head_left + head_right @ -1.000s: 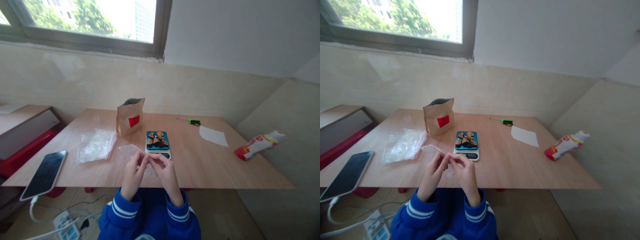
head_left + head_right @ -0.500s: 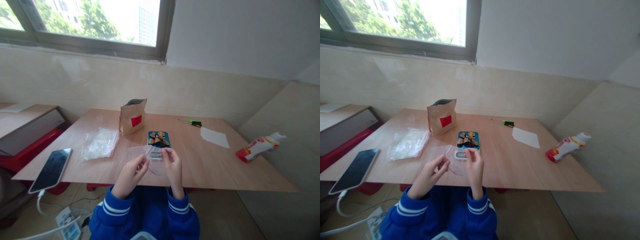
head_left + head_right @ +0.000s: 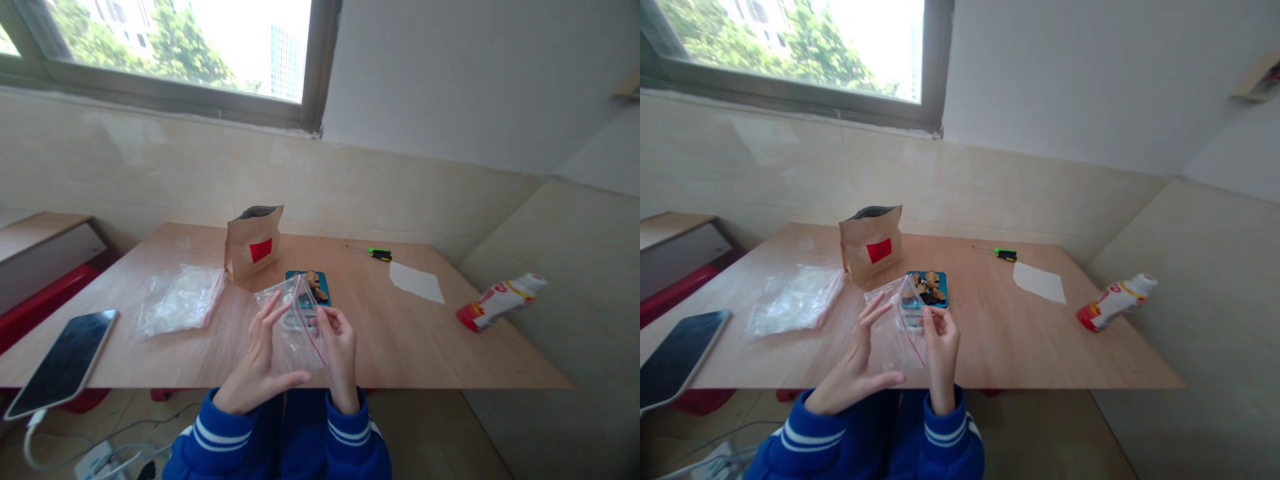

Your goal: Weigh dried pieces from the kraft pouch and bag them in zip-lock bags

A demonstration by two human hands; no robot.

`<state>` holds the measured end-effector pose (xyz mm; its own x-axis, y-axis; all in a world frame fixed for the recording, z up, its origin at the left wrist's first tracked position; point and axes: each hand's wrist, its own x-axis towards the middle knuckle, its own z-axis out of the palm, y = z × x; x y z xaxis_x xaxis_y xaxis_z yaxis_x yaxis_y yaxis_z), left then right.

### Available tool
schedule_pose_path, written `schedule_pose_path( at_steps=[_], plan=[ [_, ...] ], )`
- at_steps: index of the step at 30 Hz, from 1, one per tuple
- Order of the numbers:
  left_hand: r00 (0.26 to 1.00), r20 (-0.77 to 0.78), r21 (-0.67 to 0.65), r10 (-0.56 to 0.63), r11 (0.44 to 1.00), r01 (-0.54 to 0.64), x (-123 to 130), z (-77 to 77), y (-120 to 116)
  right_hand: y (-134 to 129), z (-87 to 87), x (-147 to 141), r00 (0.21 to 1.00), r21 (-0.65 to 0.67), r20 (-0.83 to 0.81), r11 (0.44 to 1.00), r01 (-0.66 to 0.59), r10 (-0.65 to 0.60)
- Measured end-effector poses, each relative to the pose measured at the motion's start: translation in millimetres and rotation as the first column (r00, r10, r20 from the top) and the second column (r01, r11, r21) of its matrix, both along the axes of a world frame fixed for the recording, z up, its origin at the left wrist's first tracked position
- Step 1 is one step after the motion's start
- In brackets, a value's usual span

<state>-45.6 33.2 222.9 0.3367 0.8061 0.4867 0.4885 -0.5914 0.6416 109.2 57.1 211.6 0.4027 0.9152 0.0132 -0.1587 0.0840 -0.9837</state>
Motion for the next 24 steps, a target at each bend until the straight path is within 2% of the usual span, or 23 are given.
schedule_pose_path(
  at_steps=[5, 10, 13, 15, 17, 19, 22, 24],
  plan=[
    [0.995, -0.097, -0.021, 0.036, 0.999, -0.038, 7, -16.3, 6, 10, -1.2, -7, 0.998, 0.006, -0.035, 0.999, -0.045, 0.045],
    [0.989, -0.044, 0.058, 0.141, 0.989, -0.138, 9, -21.7, 11, 19, -3.2, -14, 0.996, -0.008, -0.006, 0.996, -0.092, 0.092],
    [0.984, 0.014, 0.054, 0.176, 0.983, -0.176, 9, -21.9, 14, 28, -6.1, -7, 0.989, -0.009, 0.081, 0.993, -0.121, 0.121],
    [0.976, 0.072, 0.039, 0.205, 0.977, -0.208, 7, -21.1, 18, 39, -11.5, 3, 0.968, 0.033, 0.236, 0.994, -0.100, 0.089],
    [0.964, 0.143, 0.007, 0.225, 0.974, -0.228, 3, -20.0, 25, 54, -20.6, 15, 0.895, 0.114, 0.446, 0.992, -0.055, -0.001],
    [0.944, 0.235, -0.059, 0.231, 0.973, -0.224, 0, -18.1, 34, 70, -32.4, 26, 0.778, 0.157, 0.627, 0.984, -0.085, -0.033],
    [0.886, 0.405, -0.187, 0.226, 0.969, -0.162, -2, -13.7, 49, 90, -49.6, 37, 0.612, 0.086, 0.787, 0.968, -0.237, 0.080],
    [0.834, 0.505, -0.244, 0.220, 0.964, -0.106, -2, -10.9, 56, 97, -57.2, 41, 0.540, 0.045, 0.833, 0.957, -0.288, 0.123]
  ],
)
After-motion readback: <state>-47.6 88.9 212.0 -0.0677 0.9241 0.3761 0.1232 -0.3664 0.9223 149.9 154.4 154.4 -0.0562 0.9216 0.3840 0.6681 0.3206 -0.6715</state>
